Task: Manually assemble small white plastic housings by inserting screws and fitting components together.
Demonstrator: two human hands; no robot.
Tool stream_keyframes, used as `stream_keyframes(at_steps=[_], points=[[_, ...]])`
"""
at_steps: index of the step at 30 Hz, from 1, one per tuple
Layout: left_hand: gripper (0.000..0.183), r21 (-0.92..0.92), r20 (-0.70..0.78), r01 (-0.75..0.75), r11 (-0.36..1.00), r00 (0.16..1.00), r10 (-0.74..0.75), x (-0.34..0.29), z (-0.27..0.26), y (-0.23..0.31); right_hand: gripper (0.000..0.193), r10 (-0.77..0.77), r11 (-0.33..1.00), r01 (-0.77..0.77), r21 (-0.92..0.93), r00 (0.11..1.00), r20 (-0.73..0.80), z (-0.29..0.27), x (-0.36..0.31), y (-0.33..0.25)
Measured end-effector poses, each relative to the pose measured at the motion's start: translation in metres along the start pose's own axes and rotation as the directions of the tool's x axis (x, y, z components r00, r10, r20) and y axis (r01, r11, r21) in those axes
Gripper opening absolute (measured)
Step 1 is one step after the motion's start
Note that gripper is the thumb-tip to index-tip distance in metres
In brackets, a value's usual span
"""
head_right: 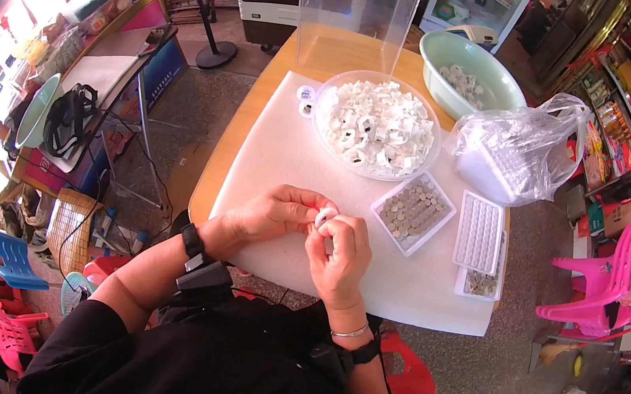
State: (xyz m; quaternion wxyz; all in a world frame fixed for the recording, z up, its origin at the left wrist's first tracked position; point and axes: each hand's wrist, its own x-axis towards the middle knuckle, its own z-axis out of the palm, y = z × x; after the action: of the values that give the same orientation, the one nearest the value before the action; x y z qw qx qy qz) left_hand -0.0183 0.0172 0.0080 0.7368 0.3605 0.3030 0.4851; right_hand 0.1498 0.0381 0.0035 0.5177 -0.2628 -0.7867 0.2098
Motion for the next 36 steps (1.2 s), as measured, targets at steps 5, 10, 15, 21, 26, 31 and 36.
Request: stream_keyframes(at_steps=[5, 10, 15, 21, 26, 31, 36], points=[[0.030, -0.061, -0.060, -0.011, 0.998, 0.998, 0.007, -0.001, 0.001, 0.000, 0.026, 0.054, 0.998, -0.053, 0.019, 0.998, -0.040, -0.001, 0.004, -0.004], [0.030, -0.061, -0.060, -0.030, 0.998, 0.998, 0.026, -0.002, 0.003, 0.000, 0.033, 0.030, 0.999, -0.029, 0.021, 0.998, -0.057, -0.001, 0.004, -0.003], [0.031, 0.026, -0.054, -0.068, 0.997, 0.996, 0.070, -0.001, 0.003, -0.003, 0.028, 0.047, 0.999, -0.047, 0.018, 0.998, -0.035, -0.001, 0.003, -0.002], [0.029, 0.135, -0.071, -0.040, 0.990, 0.996, 0.050, -0.001, 0.002, -0.001, 0.026, 0.123, 0.991, -0.123, 0.042, 0.992, 0.004, -0.002, 0.002, -0.002], [0.029, 0.175, -0.072, -0.023, 0.984, 0.997, 0.036, -0.002, 0.005, 0.002, 0.025, 0.120, 0.991, -0.120, 0.050, 0.993, 0.006, -0.002, 0.002, -0.002], [0.027, 0.190, -0.116, -0.078, 0.979, 0.988, 0.101, -0.001, 0.003, -0.001, 0.024, 0.057, 0.998, -0.057, 0.029, 0.998, 0.002, -0.001, -0.002, 0.004], [0.025, 0.206, -0.188, -0.088, 0.975, 0.974, 0.128, -0.006, 0.015, 0.010, 0.030, 0.140, 0.985, -0.135, 0.106, 0.989, -0.041, 0.001, 0.002, 0.001]])
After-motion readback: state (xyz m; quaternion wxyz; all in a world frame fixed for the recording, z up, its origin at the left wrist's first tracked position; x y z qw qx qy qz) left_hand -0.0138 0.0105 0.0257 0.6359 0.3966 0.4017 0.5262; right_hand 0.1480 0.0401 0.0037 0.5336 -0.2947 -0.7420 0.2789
